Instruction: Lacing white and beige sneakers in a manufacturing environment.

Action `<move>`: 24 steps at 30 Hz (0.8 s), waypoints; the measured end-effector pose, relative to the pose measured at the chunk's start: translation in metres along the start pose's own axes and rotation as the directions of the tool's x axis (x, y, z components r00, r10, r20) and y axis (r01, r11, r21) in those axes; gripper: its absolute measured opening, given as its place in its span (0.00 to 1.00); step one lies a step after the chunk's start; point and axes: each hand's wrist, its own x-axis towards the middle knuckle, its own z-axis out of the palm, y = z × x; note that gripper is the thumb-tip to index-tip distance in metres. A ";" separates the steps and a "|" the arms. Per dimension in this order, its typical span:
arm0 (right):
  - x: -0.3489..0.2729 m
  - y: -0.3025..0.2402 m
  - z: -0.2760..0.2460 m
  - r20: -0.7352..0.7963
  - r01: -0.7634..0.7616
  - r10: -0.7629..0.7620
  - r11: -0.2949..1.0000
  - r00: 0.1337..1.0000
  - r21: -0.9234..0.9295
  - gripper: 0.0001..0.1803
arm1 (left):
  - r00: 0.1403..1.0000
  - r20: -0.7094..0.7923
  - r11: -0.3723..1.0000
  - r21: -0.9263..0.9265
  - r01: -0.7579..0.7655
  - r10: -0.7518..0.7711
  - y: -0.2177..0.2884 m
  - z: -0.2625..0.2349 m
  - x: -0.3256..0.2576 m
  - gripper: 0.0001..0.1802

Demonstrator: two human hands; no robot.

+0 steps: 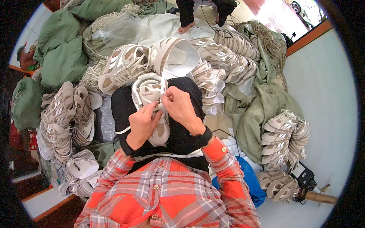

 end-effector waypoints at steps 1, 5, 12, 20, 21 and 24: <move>-0.003 -0.004 0.004 0.000 0.001 -0.001 1.000 1.000 0.004 0.10 | 1.000 0.002 1.000 0.003 -0.002 0.002 -0.003 0.004 -0.001 0.15; -0.008 -0.016 0.016 0.133 0.429 -0.427 0.903 0.895 0.013 0.07 | 0.991 -0.126 0.974 -0.225 0.026 -0.056 -0.014 0.011 -0.011 0.09; 0.001 -0.004 -0.006 0.435 0.121 -0.108 0.993 0.894 -0.002 0.10 | 0.804 0.300 0.471 -0.684 0.556 -0.513 -0.020 -0.027 -0.010 0.12; 0.001 0.002 -0.014 0.635 -0.061 0.006 0.996 0.773 0.065 0.10 | 0.927 0.187 0.784 -0.494 0.375 -0.325 -0.037 -0.062 -0.018 0.10; -0.002 0.003 -0.022 0.636 -0.083 0.030 0.995 0.771 0.053 0.11 | 0.965 0.119 0.916 -0.308 0.259 -0.232 -0.050 -0.075 -0.022 0.09; -0.008 0.003 -0.032 0.534 -0.081 0.116 0.993 0.837 -0.088 0.13 | 0.918 0.068 0.918 -0.047 0.393 -0.390 -0.139 -0.130 -0.052 0.08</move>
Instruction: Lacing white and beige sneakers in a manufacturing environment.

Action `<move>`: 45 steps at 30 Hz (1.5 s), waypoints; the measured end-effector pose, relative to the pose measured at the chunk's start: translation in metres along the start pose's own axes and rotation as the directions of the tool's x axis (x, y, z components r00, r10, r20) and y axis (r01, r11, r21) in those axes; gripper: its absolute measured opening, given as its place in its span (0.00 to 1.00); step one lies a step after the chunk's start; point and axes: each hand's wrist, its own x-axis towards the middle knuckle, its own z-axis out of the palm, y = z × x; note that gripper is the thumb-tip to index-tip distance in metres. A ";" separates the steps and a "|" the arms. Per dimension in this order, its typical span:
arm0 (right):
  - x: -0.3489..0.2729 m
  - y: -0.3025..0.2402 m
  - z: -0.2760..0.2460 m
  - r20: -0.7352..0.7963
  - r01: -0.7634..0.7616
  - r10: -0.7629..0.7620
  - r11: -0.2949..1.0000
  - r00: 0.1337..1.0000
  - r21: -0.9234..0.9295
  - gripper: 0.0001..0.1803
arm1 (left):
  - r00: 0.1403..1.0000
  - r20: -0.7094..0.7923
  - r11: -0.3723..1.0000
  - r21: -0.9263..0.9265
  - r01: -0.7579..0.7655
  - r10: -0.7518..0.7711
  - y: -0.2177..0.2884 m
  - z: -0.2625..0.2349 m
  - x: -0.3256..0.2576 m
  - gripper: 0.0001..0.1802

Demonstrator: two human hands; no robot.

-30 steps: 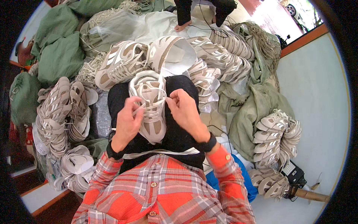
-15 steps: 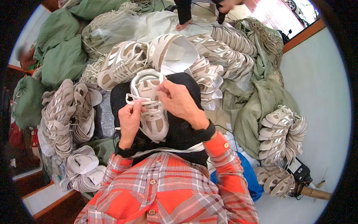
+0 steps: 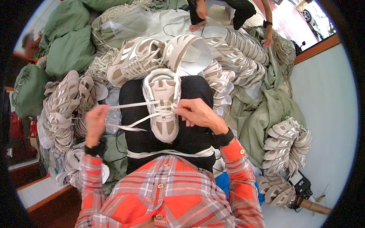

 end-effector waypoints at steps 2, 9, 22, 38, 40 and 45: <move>0.009 -0.003 0.010 -0.092 0.029 -0.051 0.972 0.994 -0.233 0.14 | 0.997 -0.028 0.988 0.138 0.074 -0.071 -0.016 -0.036 0.000 0.09; 0.038 -0.009 0.037 -0.256 0.118 -0.475 0.625 0.842 -0.772 0.14 | 0.997 -0.072 0.960 0.277 0.045 -0.026 -0.059 -0.091 -0.017 0.07; 0.073 -0.027 0.095 0.135 0.435 -0.443 0.695 0.886 -0.573 0.11 | 0.972 -0.235 0.430 0.875 0.224 -0.027 -0.219 -0.208 -0.126 0.09; 0.026 -0.030 0.085 -0.313 0.182 -0.317 0.901 0.895 -0.394 0.09 | 0.937 0.349 0.866 -0.463 0.190 -0.019 0.070 0.068 0.023 0.07; 0.038 -0.021 0.060 -0.278 0.189 -0.316 0.895 0.907 -0.403 0.12 | 0.948 0.303 0.891 -0.451 0.056 0.094 0.075 0.077 0.027 0.08; 0.047 -0.023 0.053 -0.199 0.210 -0.302 0.900 0.932 -0.381 0.13 | 0.944 0.219 0.967 0.013 -0.255 0.246 0.085 0.083 0.031 0.06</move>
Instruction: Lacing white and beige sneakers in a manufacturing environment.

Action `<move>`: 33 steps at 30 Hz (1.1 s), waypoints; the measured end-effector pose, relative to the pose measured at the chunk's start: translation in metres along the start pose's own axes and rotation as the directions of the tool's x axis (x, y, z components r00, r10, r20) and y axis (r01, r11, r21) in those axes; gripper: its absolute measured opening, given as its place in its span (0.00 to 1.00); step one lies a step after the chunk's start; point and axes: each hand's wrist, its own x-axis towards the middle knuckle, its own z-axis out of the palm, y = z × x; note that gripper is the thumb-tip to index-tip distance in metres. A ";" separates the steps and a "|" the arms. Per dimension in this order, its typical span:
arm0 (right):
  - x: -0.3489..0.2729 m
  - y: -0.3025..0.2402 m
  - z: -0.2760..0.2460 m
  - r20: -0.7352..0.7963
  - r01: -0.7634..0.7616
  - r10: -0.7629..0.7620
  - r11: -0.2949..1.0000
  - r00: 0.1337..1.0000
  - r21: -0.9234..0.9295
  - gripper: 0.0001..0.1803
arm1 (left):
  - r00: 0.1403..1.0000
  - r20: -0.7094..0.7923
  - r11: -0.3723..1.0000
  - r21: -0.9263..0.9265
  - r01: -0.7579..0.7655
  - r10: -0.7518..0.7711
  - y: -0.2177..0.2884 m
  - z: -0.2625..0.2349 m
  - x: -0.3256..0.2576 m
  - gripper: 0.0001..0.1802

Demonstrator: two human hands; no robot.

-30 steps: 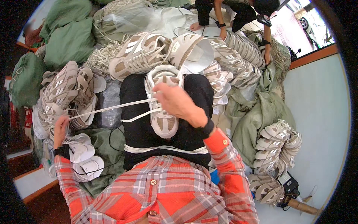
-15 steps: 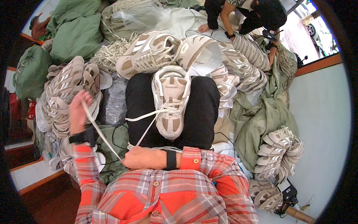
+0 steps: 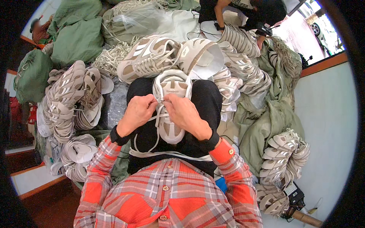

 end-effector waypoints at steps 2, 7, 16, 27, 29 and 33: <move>0.004 -0.014 -0.011 0.215 -0.323 0.267 0.898 0.940 0.298 0.13 | 0.998 0.031 0.991 0.119 -0.054 0.051 0.011 -0.004 0.003 0.06; 0.007 -0.014 -0.014 0.296 -0.377 0.257 0.788 0.920 0.486 0.13 | 0.993 0.005 0.960 0.254 -0.116 0.119 0.017 0.004 0.007 0.05; 0.028 -0.013 -0.013 0.356 -0.276 0.199 0.944 0.913 0.180 0.08 | 0.872 0.363 0.643 -0.591 0.488 -0.328 -0.005 0.001 0.007 0.10; -0.002 0.017 -0.078 -0.175 -0.102 0.226 0.841 0.958 0.531 0.06 | 0.985 -0.172 0.178 -0.969 -0.174 0.026 -0.001 -0.080 -0.062 0.06; 0.005 -0.006 -0.064 -0.107 -0.047 0.224 0.589 0.969 0.807 0.06 | 0.964 -0.265 0.112 -0.959 -0.262 -0.012 0.013 -0.076 -0.058 0.06; 0.004 0.021 -0.059 -0.035 0.025 0.109 0.087 0.993 0.996 0.04 | 0.967 -0.079 0.350 -0.936 0.011 -0.242 -0.010 -0.079 -0.064 0.15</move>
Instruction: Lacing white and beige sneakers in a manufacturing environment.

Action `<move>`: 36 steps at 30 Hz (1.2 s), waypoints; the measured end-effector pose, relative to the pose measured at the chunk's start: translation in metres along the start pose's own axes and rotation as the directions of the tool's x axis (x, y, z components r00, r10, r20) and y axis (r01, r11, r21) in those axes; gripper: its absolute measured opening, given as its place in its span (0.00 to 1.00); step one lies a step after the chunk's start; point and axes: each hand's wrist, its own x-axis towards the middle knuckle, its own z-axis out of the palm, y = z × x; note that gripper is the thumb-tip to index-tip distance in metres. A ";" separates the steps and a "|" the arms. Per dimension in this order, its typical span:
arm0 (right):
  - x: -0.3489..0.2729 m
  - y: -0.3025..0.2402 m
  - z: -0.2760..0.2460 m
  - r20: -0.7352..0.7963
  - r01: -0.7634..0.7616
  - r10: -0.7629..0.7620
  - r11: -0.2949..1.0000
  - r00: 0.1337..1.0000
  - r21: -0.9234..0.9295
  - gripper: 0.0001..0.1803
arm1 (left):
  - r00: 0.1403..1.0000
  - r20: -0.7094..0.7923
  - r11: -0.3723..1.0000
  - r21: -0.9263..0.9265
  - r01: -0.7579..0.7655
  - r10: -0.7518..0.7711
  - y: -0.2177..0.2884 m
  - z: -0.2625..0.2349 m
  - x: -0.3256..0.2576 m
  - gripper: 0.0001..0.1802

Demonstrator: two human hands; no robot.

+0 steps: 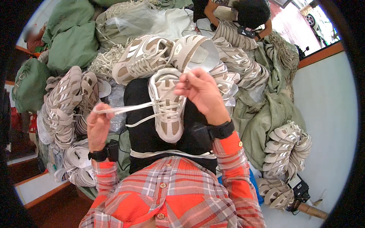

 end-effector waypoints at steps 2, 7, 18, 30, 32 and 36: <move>-0.004 -0.014 -0.033 0.052 0.080 -0.083 0.995 0.995 0.055 0.05 | 0.991 0.107 0.804 0.594 0.002 -0.082 0.007 -0.027 0.003 0.21; -0.056 -0.147 -0.153 -0.031 0.448 -0.447 0.887 0.894 0.111 0.03 | 0.956 0.128 0.915 0.344 0.209 -0.266 -0.033 0.013 0.027 0.19; -0.077 -0.051 -0.107 -0.120 0.061 -0.570 0.289 0.813 -0.955 0.10 | 0.908 0.397 0.599 0.698 -0.391 0.130 -0.064 0.101 0.069 0.11; -0.033 0.034 -0.010 0.364 0.143 -0.313 -0.554 0.877 -0.820 0.05 | 0.962 0.272 0.463 0.849 -0.254 0.027 -0.073 0.132 0.071 0.06; -0.024 0.043 -0.003 0.360 0.121 -0.314 -0.583 0.878 -0.803 0.04 | 0.970 0.243 0.527 0.826 -0.203 -0.007 -0.076 0.130 0.071 0.07; -0.027 0.040 -0.012 0.313 0.138 -0.324 -0.464 0.893 -0.875 0.09 | 0.974 0.219 0.580 0.801 -0.148 -0.054 -0.077 0.124 0.075 0.08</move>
